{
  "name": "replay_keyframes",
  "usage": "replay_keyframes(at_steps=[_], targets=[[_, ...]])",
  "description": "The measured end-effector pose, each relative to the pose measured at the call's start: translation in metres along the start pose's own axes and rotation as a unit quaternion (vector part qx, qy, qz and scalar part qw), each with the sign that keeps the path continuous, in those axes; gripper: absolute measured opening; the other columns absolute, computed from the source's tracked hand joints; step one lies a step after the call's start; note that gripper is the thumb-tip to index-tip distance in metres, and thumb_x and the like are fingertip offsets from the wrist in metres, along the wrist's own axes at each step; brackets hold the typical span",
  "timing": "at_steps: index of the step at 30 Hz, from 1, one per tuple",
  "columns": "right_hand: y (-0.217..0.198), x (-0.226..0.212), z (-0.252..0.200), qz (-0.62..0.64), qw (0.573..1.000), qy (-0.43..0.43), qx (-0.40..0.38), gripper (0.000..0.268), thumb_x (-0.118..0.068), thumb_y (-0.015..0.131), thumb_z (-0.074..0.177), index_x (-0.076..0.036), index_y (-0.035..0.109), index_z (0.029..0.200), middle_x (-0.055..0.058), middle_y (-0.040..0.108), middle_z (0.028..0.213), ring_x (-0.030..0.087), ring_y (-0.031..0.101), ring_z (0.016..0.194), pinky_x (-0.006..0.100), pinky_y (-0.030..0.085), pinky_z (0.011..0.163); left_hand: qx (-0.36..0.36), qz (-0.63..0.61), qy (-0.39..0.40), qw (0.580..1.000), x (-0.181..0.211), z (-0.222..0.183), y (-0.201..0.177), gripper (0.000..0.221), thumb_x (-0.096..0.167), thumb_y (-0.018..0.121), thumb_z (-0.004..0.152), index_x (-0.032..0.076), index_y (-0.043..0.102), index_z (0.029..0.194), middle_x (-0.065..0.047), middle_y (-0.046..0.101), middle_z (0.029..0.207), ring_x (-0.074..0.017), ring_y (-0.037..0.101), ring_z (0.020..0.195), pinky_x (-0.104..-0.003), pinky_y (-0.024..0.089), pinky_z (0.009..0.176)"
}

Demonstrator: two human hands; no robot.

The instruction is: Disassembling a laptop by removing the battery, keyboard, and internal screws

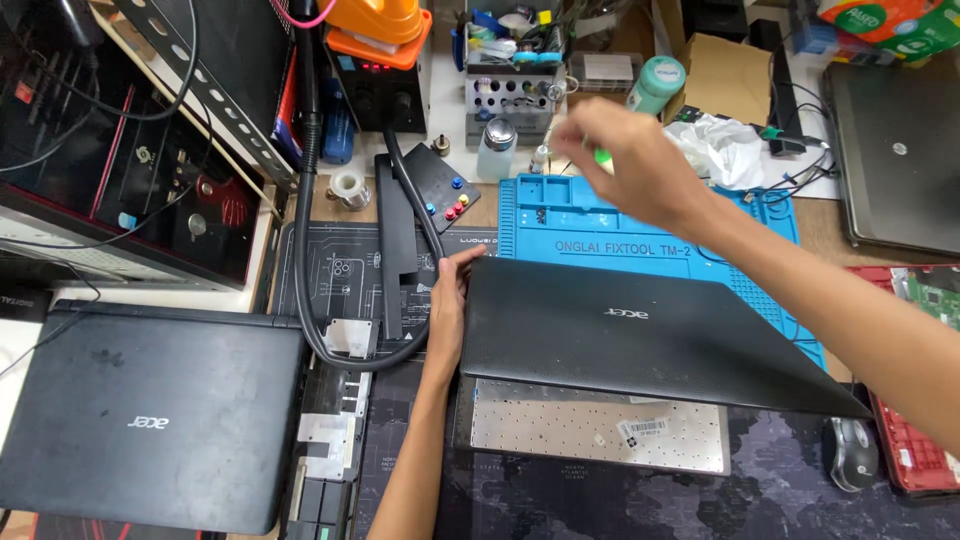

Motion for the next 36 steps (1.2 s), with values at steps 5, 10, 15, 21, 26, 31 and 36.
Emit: replay_keyframes(at_steps=[5,10,15,21,26,31,36], targets=[[-0.014,-0.072,-0.059,0.034,0.978,0.089,-0.186,0.012,-0.021,0.060,0.100,-0.015,0.068,0.106,0.001,0.073,0.101,0.021,0.070,0.088,0.038,0.057,0.072,-0.006,0.071,-0.041,0.997,0.024,-0.017,0.008,0.063,0.050,0.029,0.102,0.011,0.056,0.143,-0.008,0.057,0.148,-0.0174,0.051,0.138,-0.028,0.038,0.111],[-0.039,-0.132,-0.132,-0.030,0.991,0.000,-0.132,0.029,-0.038,0.060,0.100,-0.013,0.068,0.111,0.002,0.069,0.104,0.018,0.067,0.081,0.035,0.056,0.071,-0.093,0.272,0.094,0.953,0.008,-0.043,0.012,0.072,0.049,0.046,0.100,0.011,0.029,0.159,-0.015,0.034,0.164,-0.0339,0.026,0.155,-0.055,0.026,0.122],[-0.056,-0.134,-0.197,-0.178,0.978,0.103,0.019,0.033,-0.037,0.074,0.091,-0.013,0.070,0.113,0.002,0.070,0.111,0.021,0.067,0.102,0.038,0.050,0.096,-0.081,0.557,0.292,0.773,0.013,-0.108,0.071,0.035,-0.002,0.053,0.094,0.004,0.046,0.129,-0.017,0.042,0.132,-0.0371,0.036,0.128,-0.052,0.031,0.109],[-0.042,-0.136,-0.229,-0.205,0.961,0.147,0.109,0.024,-0.019,0.078,0.095,-0.011,0.071,0.117,0.004,0.070,0.114,0.023,0.065,0.104,0.040,0.046,0.100,-0.141,0.615,0.339,0.698,-0.027,-0.182,0.140,0.049,0.034,0.055,0.106,0.004,0.053,0.144,-0.031,0.049,0.149,-0.0478,0.042,0.142,-0.057,0.032,0.120],[-0.037,-0.125,-0.233,-0.237,0.942,0.142,0.189,0.016,-0.021,0.078,0.099,-0.018,0.075,0.114,-0.003,0.070,0.108,0.019,0.066,0.100,0.037,0.035,0.097,-0.121,0.611,0.361,0.694,-0.029,-0.181,0.137,0.047,0.035,0.060,0.102,0.012,0.057,0.143,-0.026,0.049,0.149,-0.0448,0.043,0.144,-0.056,0.032,0.120],[-0.046,-0.105,-0.221,-0.253,0.928,0.110,0.250,0.012,-0.026,0.073,0.104,-0.019,0.080,0.112,-0.004,0.071,0.099,0.018,0.063,0.091,0.038,0.035,0.093,-0.078,0.607,0.399,0.683,-0.019,-0.185,0.138,0.040,0.030,0.062,0.097,0.015,0.067,0.134,-0.023,0.060,0.140,-0.0435,0.049,0.139,-0.054,0.035,0.118],[-0.054,-0.094,-0.209,-0.256,0.913,0.034,0.315,0.019,-0.026,0.065,0.110,-0.012,0.078,0.111,0.001,0.068,0.097,0.023,0.063,0.090,0.039,0.036,0.091,-0.078,0.611,0.399,0.679,-0.020,-0.189,0.138,0.039,0.028,0.058,0.099,0.014,0.068,0.134,-0.023,0.059,0.141,-0.0436,0.049,0.139,-0.054,0.035,0.117]])
Point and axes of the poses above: each hand's wrist, its own z-axis towards the middle knuckle, its own y-axis out of the palm, x = y × z, the point moved 8 cm from there along z, towards the middle knuckle
